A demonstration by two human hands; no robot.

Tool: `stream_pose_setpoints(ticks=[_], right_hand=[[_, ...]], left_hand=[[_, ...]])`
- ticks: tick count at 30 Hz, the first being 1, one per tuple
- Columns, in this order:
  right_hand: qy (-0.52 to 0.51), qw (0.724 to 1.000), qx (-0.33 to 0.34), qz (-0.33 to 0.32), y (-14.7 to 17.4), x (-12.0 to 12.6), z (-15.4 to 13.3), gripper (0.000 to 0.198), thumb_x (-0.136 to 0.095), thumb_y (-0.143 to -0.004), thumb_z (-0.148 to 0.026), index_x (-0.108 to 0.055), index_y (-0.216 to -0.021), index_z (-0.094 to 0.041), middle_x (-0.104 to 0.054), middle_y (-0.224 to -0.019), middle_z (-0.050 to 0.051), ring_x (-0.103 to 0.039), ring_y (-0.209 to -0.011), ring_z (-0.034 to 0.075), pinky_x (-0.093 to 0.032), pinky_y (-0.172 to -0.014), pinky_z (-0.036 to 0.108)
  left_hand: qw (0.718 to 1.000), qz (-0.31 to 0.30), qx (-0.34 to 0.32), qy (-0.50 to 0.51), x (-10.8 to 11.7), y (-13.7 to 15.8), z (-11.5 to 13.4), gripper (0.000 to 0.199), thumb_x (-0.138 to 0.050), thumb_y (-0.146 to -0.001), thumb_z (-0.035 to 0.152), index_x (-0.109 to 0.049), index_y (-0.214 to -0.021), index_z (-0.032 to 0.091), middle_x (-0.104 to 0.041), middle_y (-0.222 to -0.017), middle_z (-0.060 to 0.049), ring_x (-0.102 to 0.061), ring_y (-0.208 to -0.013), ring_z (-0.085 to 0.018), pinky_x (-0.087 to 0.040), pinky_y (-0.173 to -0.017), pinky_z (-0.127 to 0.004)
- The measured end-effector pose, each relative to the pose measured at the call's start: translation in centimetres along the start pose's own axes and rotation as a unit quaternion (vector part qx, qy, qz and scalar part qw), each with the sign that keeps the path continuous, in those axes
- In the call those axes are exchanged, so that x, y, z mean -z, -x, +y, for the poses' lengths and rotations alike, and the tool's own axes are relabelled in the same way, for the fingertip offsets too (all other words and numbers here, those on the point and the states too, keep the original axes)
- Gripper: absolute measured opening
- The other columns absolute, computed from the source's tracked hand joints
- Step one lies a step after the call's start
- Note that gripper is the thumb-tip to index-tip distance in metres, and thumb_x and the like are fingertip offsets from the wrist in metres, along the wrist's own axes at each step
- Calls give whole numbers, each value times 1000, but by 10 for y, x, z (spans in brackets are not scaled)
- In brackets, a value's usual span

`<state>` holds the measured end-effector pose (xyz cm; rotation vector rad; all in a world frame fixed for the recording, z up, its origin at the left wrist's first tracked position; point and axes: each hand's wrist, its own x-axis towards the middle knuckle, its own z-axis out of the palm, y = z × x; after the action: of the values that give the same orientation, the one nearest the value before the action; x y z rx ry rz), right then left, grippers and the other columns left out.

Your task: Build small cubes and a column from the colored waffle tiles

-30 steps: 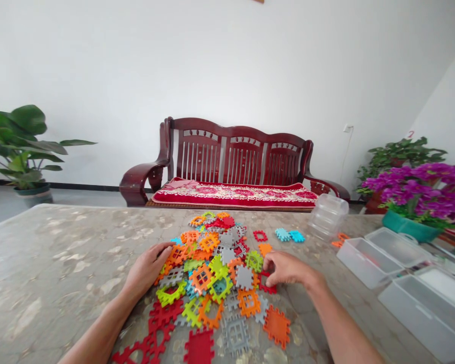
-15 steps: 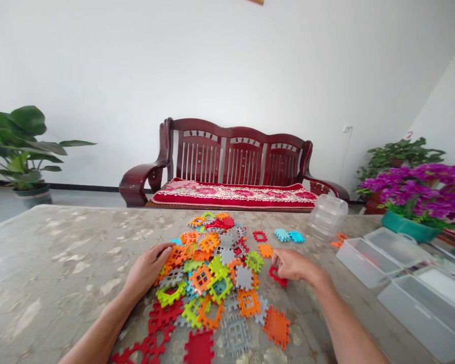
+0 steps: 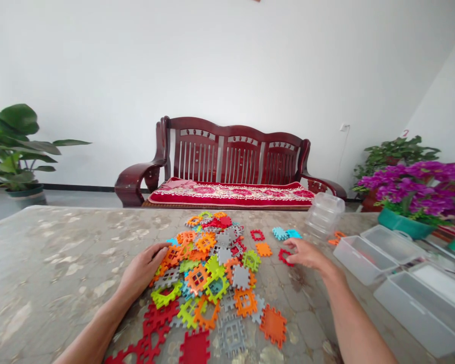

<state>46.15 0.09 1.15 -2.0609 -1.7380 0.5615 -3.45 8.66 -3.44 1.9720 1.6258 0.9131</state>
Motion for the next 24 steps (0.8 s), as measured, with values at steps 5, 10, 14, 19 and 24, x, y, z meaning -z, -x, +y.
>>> stream_pose_setpoints(ticks=[5, 10, 14, 19, 24], right_hand=[[124, 992, 26, -20, -5, -11, -6, 54, -69, -58, -11, -68, -111, -17, -68, -117, 11, -60, -107, 27, -44, -93, 35], [122, 992, 23, 25, -6, -23, -17, 47, -63, -70, -17, -65, -117, -15, -68, -118, 12, -62, -106, 25, -44, -89, 31], [135, 990, 30, 28, -6, -23, -18, 50, -67, -69, -23, -64, -118, -14, -67, -118, 15, -62, -105, 27, -44, -88, 33], [184, 983, 16, 13, -6, -23, -21, 33, -63, -70, -18, -68, -103, -17, -71, -101, 11, -64, -92, 24, -42, -76, 29], [205, 978, -11, 42, -2, -24, -31, 26, -62, -71, -20, -67, -97, -17, -71, -93, 12, -64, -88, 25, -40, -70, 29]], left_hand=[[1000, -5, 0, -2, 1, 0, 1, 52, -39, -84, 56, -71, -108, 23, -74, -114, -5, -66, -108, -26, -47, -98, -33], [1000, -8, 2, -15, -1, -2, -5, 53, -40, -84, 56, -71, -110, 22, -73, -116, -5, -65, -109, -26, -47, -99, -34], [1000, -2, -3, -14, -1, -3, -6, 51, -41, -84, 56, -71, -109, 24, -74, -115, -4, -65, -109, -26, -47, -98, -33], [1000, 0, -4, -15, -1, -2, -5, 51, -41, -84, 56, -72, -108, 24, -74, -115, -4, -66, -108, -26, -48, -97, -32], [1000, 2, -10, -18, -2, -3, -6, 50, -40, -84, 55, -72, -108, 24, -74, -115, -4, -66, -109, -25, -48, -98, -32]])
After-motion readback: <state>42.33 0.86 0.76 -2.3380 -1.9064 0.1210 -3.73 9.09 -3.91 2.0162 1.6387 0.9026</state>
